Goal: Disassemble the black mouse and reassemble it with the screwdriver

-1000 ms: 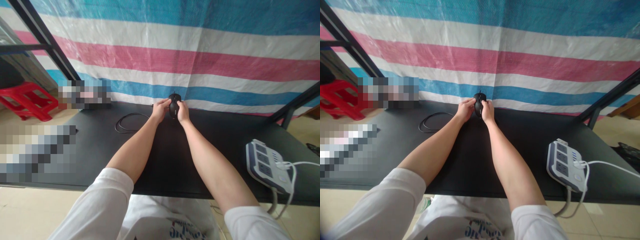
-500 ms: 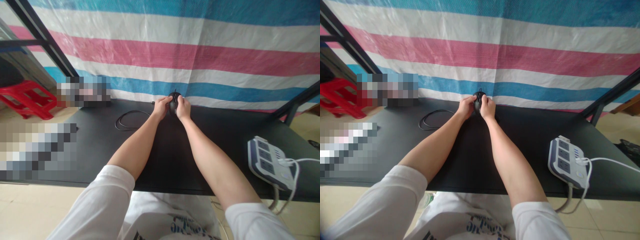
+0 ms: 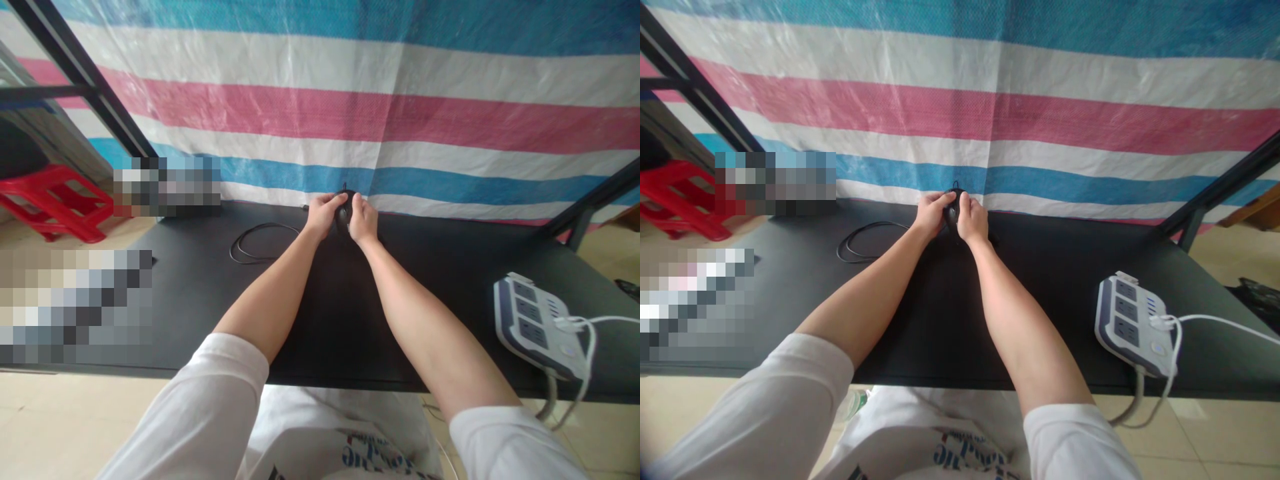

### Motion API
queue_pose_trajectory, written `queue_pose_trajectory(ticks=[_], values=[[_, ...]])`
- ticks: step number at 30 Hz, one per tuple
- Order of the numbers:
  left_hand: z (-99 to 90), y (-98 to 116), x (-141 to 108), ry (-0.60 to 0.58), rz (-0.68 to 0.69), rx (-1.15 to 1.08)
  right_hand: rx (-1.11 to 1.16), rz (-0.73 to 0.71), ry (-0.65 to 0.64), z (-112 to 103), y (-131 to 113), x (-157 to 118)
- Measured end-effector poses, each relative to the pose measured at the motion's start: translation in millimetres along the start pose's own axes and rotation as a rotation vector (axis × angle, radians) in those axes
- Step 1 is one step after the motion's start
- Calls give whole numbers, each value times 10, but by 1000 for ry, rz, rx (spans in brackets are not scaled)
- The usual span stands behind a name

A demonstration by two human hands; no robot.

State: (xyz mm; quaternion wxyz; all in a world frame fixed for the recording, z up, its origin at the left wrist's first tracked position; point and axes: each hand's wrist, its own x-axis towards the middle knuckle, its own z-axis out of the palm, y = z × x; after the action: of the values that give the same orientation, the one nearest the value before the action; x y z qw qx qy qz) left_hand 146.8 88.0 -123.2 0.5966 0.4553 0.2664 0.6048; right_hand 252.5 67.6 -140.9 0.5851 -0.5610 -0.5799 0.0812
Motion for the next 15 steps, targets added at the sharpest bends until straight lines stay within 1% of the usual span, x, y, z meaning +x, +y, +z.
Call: queue_pose_trajectory(ticks=[5, 7, 12, 15], values=[[1, 5, -29, 10, -48, -105, -8, -2, -4, -1, -20, -1], [-6, 1, -28, 9, -60, -107, -29, 0, -18, -5, -26, -3], [-15, -20, 4, -17, -20, -53, -78, 26, -46, -30, -38, 2], [-15, -29, 10, -7, -18, -68, -109, 36, -64, -36, -56, 2]])
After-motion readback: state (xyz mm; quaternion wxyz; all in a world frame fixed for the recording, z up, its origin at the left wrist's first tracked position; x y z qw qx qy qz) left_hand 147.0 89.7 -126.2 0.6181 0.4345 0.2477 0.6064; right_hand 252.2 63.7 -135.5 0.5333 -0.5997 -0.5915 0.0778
